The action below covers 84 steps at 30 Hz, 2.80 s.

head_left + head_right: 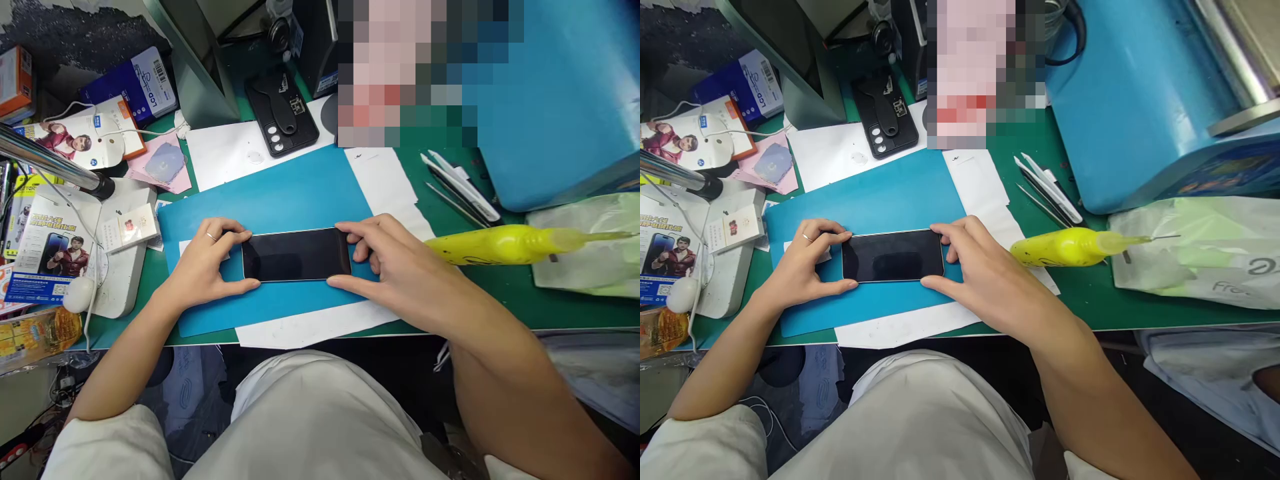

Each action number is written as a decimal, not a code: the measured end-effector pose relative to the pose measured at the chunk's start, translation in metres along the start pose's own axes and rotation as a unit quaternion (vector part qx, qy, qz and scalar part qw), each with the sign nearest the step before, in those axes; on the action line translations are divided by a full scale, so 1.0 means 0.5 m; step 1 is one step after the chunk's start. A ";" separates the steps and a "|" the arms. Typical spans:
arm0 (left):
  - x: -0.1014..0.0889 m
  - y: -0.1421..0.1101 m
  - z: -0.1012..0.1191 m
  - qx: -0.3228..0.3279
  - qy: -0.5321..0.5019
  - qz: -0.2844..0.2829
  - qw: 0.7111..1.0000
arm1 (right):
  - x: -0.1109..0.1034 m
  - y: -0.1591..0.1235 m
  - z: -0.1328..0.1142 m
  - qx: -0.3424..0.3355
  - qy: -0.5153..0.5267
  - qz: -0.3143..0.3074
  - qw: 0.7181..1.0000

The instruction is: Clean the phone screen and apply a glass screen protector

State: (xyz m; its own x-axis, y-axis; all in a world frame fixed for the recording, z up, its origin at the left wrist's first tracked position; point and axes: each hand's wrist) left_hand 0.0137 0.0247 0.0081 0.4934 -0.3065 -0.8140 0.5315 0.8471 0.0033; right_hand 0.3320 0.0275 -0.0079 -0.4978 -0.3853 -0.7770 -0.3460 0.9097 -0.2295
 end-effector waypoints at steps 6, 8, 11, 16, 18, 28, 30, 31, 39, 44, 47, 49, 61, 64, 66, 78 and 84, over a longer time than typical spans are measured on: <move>-0.007 0.000 0.002 0.008 0.010 -0.005 1.000 | -0.001 0.002 -0.011 0.005 -0.002 -0.007 1.000; -0.008 0.000 0.004 0.007 0.016 -0.008 1.000 | -0.003 0.006 -0.014 0.001 -0.004 -0.012 1.000; -0.010 -0.002 0.007 0.002 0.024 -0.014 1.000 | -0.006 0.009 -0.013 -0.003 -0.014 -0.013 1.000; -0.006 -0.003 0.006 -0.010 0.029 -0.014 0.999 | -0.006 0.010 -0.007 -0.025 -0.027 0.001 0.999; -0.005 -0.003 0.006 -0.014 0.029 -0.012 0.999 | -0.004 0.009 -0.005 -0.032 -0.027 0.003 0.999; -0.064 -0.065 0.059 -0.048 0.157 0.023 0.986 | 0.013 0.011 0.011 -0.072 0.043 0.035 0.996; -0.063 -0.087 0.055 -0.096 0.166 0.059 0.980 | 0.021 0.005 0.015 -0.070 0.062 0.046 0.995; -0.059 -0.094 0.049 -0.112 0.168 0.072 0.977 | 0.025 0.002 0.017 -0.071 0.070 0.055 0.993; -0.021 -0.082 0.033 -0.128 0.153 0.122 0.972 | 0.050 -0.014 0.024 -0.095 0.131 0.155 0.975; -0.008 -0.063 0.094 -0.070 0.159 0.150 0.973 | 0.046 -0.018 0.019 -0.106 0.121 0.155 0.975; 0.006 -0.041 0.114 -0.012 0.226 0.113 0.967 | 0.041 -0.020 0.015 -0.110 0.122 0.143 0.976; 0.012 -0.028 0.119 0.010 0.257 0.086 0.963 | 0.038 -0.021 0.014 -0.119 0.124 0.143 0.975; 0.043 -0.005 0.175 -0.030 0.269 0.044 0.962 | 0.029 -0.026 0.013 -0.125 0.117 0.138 0.975; 0.052 0.006 0.176 -0.030 0.265 0.063 0.962 | 0.034 -0.028 0.015 -0.125 0.119 0.139 0.975; 0.057 0.012 0.176 -0.032 0.256 0.064 0.964 | 0.038 -0.029 0.018 -0.127 0.123 0.147 0.973; 0.098 0.060 0.204 -0.017 0.219 0.038 0.975 | 0.031 -0.033 0.017 -0.135 0.119 0.143 0.973; 0.114 0.084 0.215 -0.005 0.202 0.034 0.979 | 0.029 -0.031 0.016 -0.149 0.099 0.157 0.971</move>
State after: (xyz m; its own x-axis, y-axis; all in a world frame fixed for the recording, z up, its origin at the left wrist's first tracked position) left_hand 0.1383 -0.0038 0.0241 0.2141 -0.0544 -0.9753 0.4996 0.8641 0.0615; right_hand 0.3362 0.0090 -0.0204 -0.7492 -0.1442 -0.6465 -0.3515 0.9138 0.2035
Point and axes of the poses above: each hand's wrist, its own y-axis towards the middle knuckle, its own x-axis out of the palm, z = x × y, and after that the axes turned 7 degrees about -y, right-handed
